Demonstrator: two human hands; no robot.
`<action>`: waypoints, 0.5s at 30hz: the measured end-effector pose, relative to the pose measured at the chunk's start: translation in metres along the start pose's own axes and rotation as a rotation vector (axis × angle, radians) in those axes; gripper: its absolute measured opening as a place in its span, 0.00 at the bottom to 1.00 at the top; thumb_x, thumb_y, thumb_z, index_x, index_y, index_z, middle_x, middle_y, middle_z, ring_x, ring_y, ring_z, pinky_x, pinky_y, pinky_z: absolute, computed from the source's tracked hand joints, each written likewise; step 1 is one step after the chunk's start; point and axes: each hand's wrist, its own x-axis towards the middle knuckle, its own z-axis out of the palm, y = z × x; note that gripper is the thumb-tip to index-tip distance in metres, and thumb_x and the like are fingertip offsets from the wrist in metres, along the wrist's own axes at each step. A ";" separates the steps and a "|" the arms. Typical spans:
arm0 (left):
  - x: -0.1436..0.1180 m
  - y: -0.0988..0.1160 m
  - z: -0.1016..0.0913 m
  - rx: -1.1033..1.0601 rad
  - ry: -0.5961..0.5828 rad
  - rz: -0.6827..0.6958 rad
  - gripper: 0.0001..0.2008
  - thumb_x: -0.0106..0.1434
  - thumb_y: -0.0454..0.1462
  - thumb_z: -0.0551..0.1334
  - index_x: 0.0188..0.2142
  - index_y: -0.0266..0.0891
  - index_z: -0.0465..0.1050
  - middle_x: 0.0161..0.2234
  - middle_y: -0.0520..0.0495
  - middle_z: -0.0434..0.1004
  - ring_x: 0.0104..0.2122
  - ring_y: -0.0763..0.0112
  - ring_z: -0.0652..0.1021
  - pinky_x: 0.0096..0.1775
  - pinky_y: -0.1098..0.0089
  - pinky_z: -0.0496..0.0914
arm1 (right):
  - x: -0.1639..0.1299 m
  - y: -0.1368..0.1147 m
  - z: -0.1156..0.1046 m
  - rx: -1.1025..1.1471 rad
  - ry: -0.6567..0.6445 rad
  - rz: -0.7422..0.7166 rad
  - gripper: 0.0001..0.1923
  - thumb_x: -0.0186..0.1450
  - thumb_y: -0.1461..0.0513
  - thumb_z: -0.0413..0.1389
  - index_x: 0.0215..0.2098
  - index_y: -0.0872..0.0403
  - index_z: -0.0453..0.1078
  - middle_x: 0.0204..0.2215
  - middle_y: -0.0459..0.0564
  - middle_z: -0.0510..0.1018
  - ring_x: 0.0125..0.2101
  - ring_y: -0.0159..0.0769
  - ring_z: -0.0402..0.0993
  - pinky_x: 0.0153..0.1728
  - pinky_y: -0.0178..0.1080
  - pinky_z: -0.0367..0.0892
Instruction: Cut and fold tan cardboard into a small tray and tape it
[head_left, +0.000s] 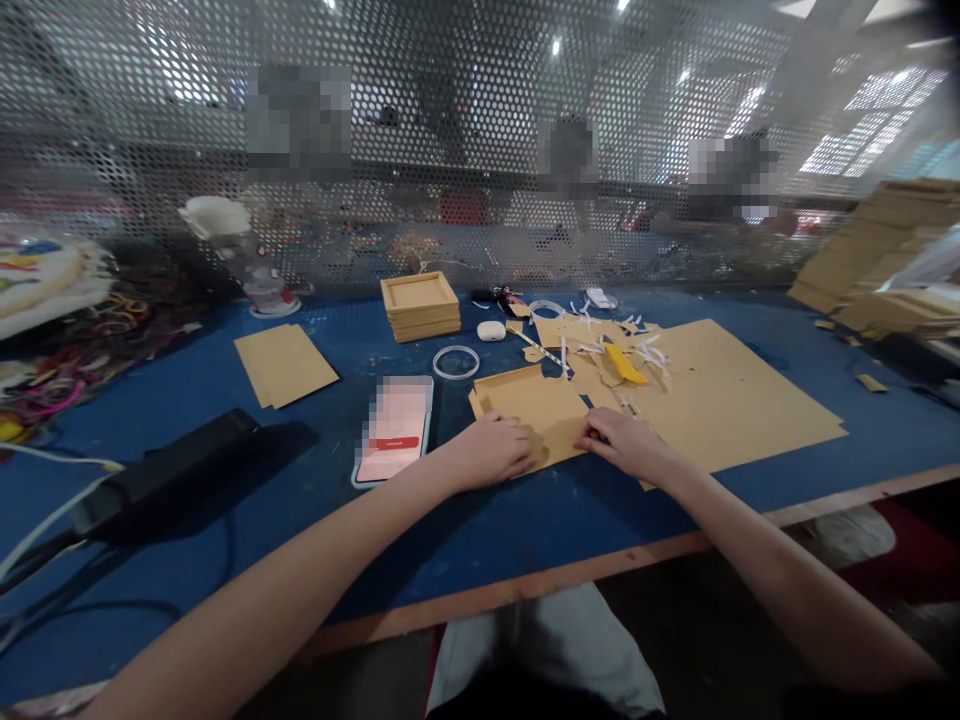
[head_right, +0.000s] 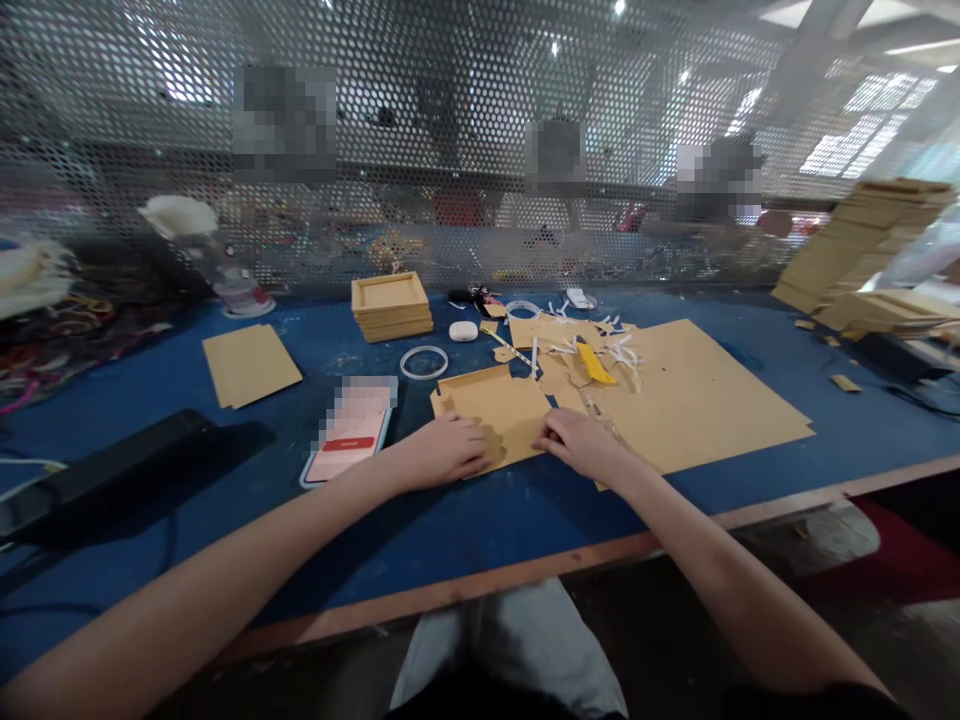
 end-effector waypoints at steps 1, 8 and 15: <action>0.000 0.000 -0.001 -0.003 -0.006 -0.001 0.16 0.71 0.42 0.50 0.35 0.39 0.73 0.35 0.48 0.76 0.37 0.66 0.74 0.36 0.67 0.60 | -0.001 0.000 0.000 -0.005 0.009 -0.010 0.08 0.67 0.58 0.54 0.32 0.53 0.68 0.32 0.50 0.75 0.34 0.38 0.71 0.36 0.38 0.63; -0.004 0.000 -0.006 -0.014 0.007 -0.007 0.17 0.72 0.43 0.49 0.57 0.54 0.64 0.41 0.49 0.72 0.39 0.68 0.73 0.38 0.68 0.60 | -0.008 -0.002 0.004 0.026 0.137 0.010 0.12 0.65 0.55 0.55 0.42 0.52 0.69 0.39 0.53 0.75 0.40 0.43 0.70 0.43 0.44 0.64; -0.003 -0.004 -0.006 -0.006 -0.022 0.027 0.17 0.71 0.44 0.50 0.58 0.62 0.63 0.37 0.50 0.69 0.35 0.70 0.71 0.37 0.68 0.59 | -0.005 0.010 0.007 0.167 0.264 0.238 0.13 0.65 0.53 0.53 0.41 0.52 0.71 0.36 0.51 0.77 0.36 0.40 0.72 0.37 0.39 0.66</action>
